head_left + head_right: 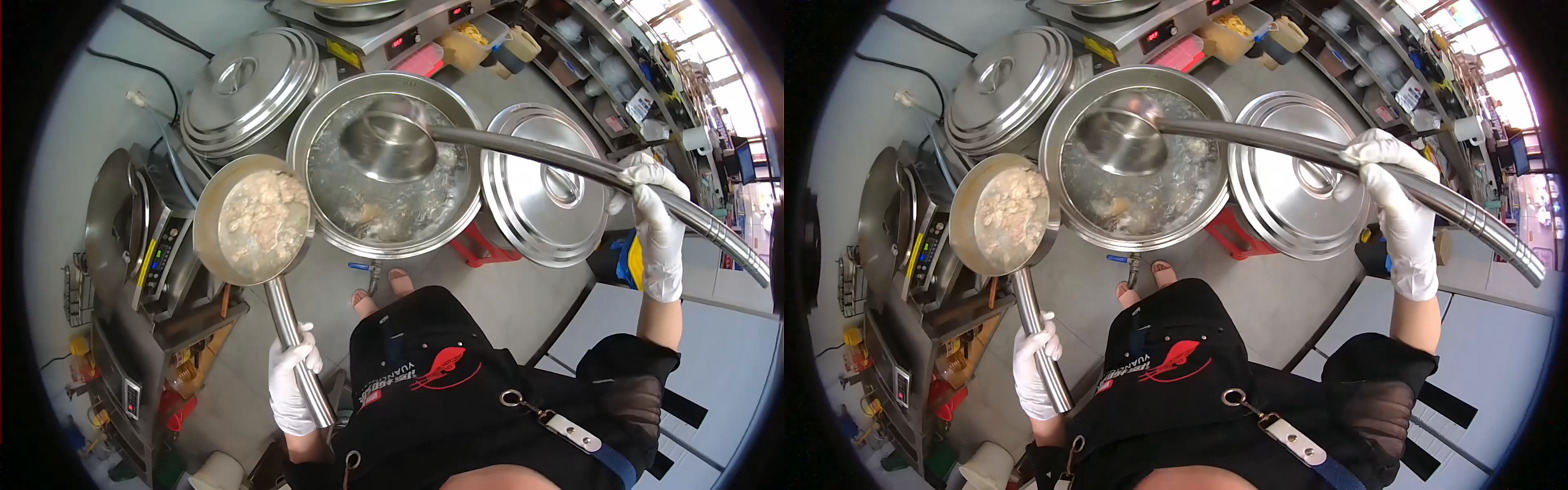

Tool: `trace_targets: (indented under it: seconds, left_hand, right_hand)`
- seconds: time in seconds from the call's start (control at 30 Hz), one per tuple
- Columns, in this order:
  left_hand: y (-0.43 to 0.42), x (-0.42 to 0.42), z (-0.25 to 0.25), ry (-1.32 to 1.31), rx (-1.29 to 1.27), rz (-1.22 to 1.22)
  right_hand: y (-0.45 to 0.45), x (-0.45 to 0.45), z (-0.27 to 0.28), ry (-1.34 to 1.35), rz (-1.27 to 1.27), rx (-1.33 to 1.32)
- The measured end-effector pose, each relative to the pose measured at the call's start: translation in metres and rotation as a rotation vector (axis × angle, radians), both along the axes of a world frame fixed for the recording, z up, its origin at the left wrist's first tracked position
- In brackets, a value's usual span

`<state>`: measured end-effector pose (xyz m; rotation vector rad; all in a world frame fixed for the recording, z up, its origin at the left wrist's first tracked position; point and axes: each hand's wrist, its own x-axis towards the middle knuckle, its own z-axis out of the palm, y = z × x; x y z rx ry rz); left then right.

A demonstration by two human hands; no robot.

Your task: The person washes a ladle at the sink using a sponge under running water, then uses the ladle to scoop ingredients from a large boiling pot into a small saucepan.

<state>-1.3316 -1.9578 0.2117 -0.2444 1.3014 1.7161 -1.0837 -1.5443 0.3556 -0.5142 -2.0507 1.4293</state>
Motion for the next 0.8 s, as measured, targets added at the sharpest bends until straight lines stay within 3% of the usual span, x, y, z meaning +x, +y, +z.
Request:
trace_targets:
  seconds: [0.13,0.4,0.53,0.8]
  left_hand:
    - [0.002,0.001,-0.005,0.019,-0.026,0.039]
    - [0.006,0.01,-0.013,0.019,0.007,0.081]
    - [0.001,0.014,-0.017,0.009,0.037,0.089]
    - [-0.002,0.021,-0.017,-0.001,0.018,0.141]
  right_hand:
    - [0.039,-0.029,0.011,-0.255,0.197,0.429]
    - [0.076,-0.091,0.029,-0.504,0.568,0.508]
    - [0.072,-0.113,0.028,-0.564,0.663,0.625]
    - [0.073,-0.135,0.011,-0.561,0.837,0.559]
